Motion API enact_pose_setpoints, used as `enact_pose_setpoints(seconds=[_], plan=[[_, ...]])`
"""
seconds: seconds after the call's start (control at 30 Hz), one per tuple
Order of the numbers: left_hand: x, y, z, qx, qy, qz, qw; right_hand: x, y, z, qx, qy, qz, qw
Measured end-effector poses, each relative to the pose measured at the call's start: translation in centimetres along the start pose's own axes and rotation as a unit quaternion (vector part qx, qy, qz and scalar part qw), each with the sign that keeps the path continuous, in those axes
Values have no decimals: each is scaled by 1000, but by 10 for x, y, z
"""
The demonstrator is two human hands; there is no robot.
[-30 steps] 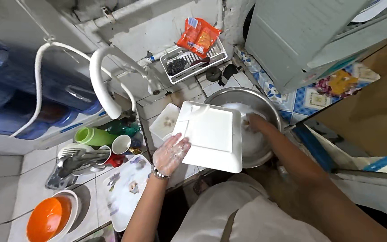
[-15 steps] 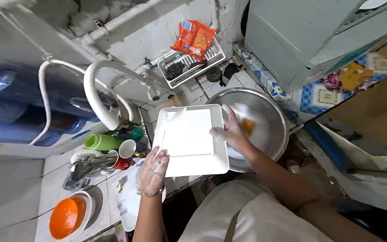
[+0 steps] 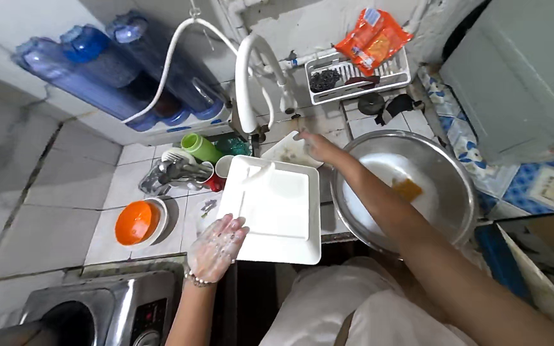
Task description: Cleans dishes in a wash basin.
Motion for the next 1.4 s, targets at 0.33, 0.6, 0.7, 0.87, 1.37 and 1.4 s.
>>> enact_pose_setpoints(seconds=[0.33, 0.6, 0.7, 0.87, 1.37, 1.4], plan=[[-46, -67, -18, 50, 17, -19, 998, 78, 46, 41, -100, 60, 84, 990], [-120, -172, -59, 76, 74, -1, 994, 230, 66, -196, 203, -283, 63, 935], [-162, -193, -74, 87, 83, 77, 990, 251, 45, -194, 176, -315, 110, 926], [-174, -242, -76, 72, 175, 255, 948, 268, 81, -182, 80, -361, 22, 929], [-26, -465, -86, 95, 165, 568, 801, 206, 51, -201, 146, -363, -168, 905], [-37, -451, -95, 79, 206, 570, 791, 199, 40, -195, 126, -358, -146, 914]])
Point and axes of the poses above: each hand's wrist, its own x-axis away from the middle knuckle, its own y-axis out of the back of the hand, z = x × y, the point moved 9 cm from there along -x, towards the middle knuckle, and after that the axes turned 7 degrees about -z, right-handed, at the moved point
